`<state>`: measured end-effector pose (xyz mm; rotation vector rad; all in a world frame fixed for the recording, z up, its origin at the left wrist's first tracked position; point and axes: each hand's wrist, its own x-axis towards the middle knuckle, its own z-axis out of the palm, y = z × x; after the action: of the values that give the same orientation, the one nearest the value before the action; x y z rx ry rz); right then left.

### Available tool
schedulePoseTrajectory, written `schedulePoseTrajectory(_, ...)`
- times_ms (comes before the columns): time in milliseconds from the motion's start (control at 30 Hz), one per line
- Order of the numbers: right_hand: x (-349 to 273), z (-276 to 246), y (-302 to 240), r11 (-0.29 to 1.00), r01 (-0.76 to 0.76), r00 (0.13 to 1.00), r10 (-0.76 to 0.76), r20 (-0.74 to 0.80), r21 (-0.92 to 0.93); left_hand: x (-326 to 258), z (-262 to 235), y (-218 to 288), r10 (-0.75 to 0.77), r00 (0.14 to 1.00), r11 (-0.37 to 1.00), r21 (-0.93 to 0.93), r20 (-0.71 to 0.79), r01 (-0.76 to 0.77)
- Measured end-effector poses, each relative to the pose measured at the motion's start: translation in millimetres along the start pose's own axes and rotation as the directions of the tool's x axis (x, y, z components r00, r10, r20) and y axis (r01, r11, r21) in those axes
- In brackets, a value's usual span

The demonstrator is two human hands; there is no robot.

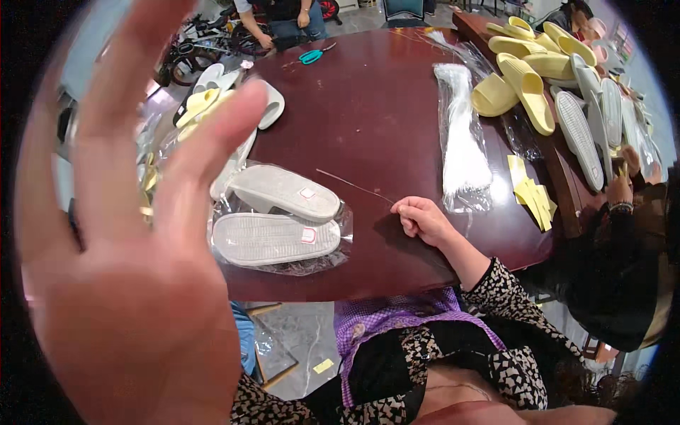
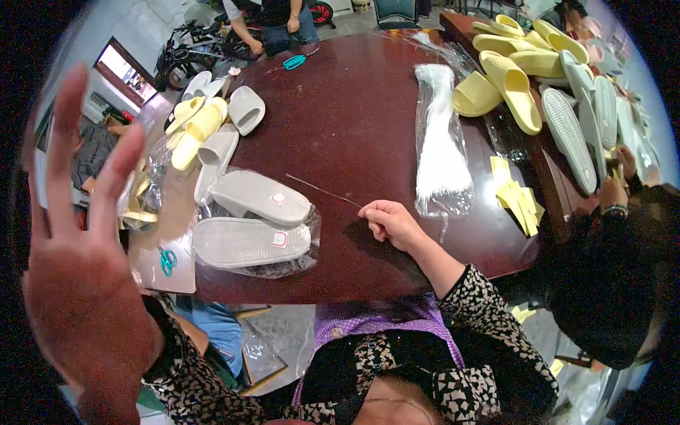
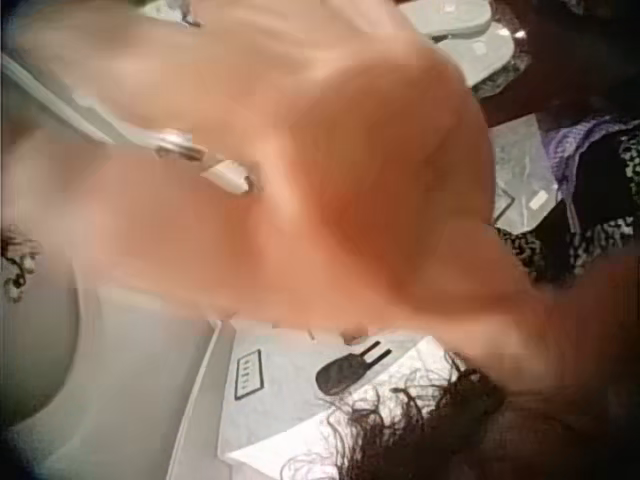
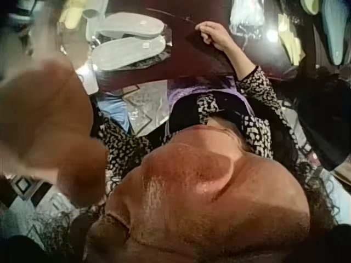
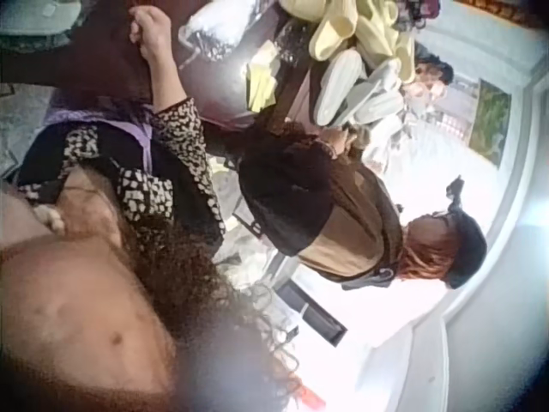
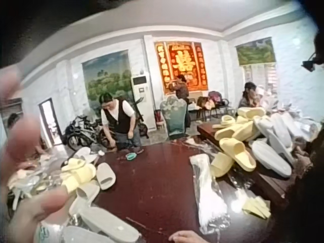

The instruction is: The person attaches pairs of slippers together using plastic fasteners and packs slippers into plastic bags by hand.

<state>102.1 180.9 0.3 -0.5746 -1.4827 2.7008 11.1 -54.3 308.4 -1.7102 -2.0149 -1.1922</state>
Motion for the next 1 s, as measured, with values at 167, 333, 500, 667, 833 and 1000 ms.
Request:
schedulePoseTrajectory(167,5,-4,3,0.999,-0.004,1.0,0.003,0.023,0.039,-6,-1,-4,0.008,1.0,1.0,0.02,-0.015,-0.008)
schedulePoseTrajectory(333,5,-6,3,0.999,-0.014,1.0,0.014,0.009,0.049,-6,7,-7,0.034,0.999,0.999,0.021,-0.021,-0.033)
schedulePoseTrajectory(500,9,-12,4,0.997,0.042,0.999,-0.043,0.021,0.07,-7,15,-13,0.068,0.997,0.998,0.008,-0.047,-0.068)
schedulePoseTrajectory(667,7,-9,11,0.996,0.004,1.0,-0.007,0.028,0.094,-9,19,-18,0.095,0.993,0.996,0.004,-0.071,-0.095)
schedulePoseTrajectory(833,9,-11,9,0.998,-0.001,1.0,0.0,0.019,0.06,-12,26,-20,0.098,0.994,0.995,0.002,-0.055,-0.098)
schedulePoseTrajectory(1000,9,-19,10,0.997,0.01,0.999,-0.012,0.036,0.07,-13,35,-16,0.103,0.994,0.995,0.007,-0.033,-0.103)
